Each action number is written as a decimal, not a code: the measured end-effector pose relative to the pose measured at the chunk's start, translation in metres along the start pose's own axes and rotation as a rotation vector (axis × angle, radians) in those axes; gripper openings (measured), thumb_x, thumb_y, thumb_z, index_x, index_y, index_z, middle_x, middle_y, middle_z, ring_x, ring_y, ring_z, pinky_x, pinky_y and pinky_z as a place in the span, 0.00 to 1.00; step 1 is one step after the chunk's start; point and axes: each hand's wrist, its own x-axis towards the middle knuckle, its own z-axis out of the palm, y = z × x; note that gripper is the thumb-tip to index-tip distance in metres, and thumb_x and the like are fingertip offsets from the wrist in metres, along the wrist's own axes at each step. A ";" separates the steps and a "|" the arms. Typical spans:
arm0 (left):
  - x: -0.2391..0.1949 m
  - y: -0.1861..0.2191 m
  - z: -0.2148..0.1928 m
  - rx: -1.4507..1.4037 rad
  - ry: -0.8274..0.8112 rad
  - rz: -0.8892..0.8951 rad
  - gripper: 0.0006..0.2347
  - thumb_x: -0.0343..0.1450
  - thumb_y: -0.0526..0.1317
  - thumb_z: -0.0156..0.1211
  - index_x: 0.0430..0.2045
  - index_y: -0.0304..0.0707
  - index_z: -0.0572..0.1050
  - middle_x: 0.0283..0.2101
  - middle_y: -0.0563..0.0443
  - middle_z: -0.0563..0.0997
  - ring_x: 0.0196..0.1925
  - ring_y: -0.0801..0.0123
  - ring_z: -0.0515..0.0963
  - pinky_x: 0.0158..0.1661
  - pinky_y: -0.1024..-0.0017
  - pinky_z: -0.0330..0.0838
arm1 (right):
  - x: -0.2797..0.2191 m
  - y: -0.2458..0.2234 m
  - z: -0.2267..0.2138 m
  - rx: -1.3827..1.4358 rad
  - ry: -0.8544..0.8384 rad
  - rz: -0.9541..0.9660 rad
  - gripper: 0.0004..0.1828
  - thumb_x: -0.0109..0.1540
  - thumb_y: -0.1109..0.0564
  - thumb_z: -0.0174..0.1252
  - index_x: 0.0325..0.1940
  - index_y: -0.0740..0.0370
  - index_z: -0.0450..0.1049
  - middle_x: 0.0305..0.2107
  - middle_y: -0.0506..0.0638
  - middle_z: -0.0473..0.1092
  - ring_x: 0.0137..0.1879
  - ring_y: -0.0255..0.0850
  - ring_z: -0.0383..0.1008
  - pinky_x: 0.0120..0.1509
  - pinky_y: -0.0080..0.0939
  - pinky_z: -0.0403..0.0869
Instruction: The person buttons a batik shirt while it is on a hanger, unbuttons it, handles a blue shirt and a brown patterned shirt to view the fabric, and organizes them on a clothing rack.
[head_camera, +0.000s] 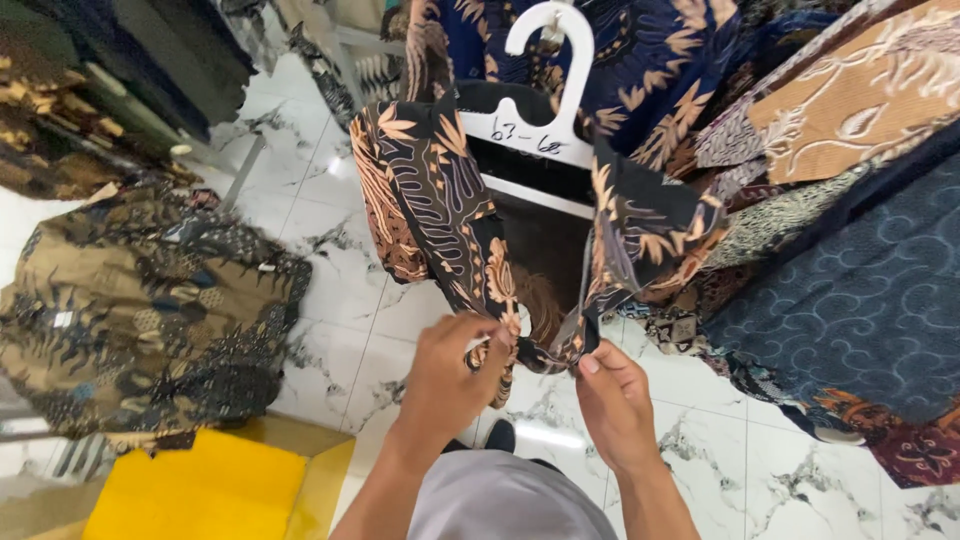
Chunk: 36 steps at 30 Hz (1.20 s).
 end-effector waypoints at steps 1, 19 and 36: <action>0.009 0.000 0.002 -0.006 -0.005 0.012 0.16 0.75 0.48 0.54 0.32 0.33 0.82 0.33 0.48 0.86 0.37 0.61 0.83 0.40 0.63 0.72 | 0.000 0.000 -0.001 -0.004 0.006 -0.012 0.08 0.67 0.54 0.59 0.38 0.61 0.75 0.33 0.46 0.72 0.42 0.39 0.66 0.53 0.41 0.60; 0.085 -0.058 0.031 0.427 -0.034 -0.014 0.09 0.73 0.40 0.59 0.43 0.42 0.82 0.41 0.48 0.79 0.46 0.48 0.75 0.45 0.52 0.62 | -0.001 0.004 0.034 -0.402 0.125 -0.043 0.14 0.66 0.50 0.60 0.28 0.56 0.71 0.24 0.41 0.62 0.34 0.35 0.57 0.51 0.38 0.61; 0.048 -0.002 -0.019 -0.463 -0.205 -0.212 0.13 0.74 0.47 0.54 0.38 0.37 0.78 0.44 0.51 0.77 0.35 0.74 0.77 0.31 0.76 0.76 | 0.023 -0.009 0.093 -0.443 0.313 -0.151 0.08 0.66 0.58 0.60 0.35 0.65 0.76 0.31 0.46 0.66 0.36 0.35 0.61 0.40 0.36 0.61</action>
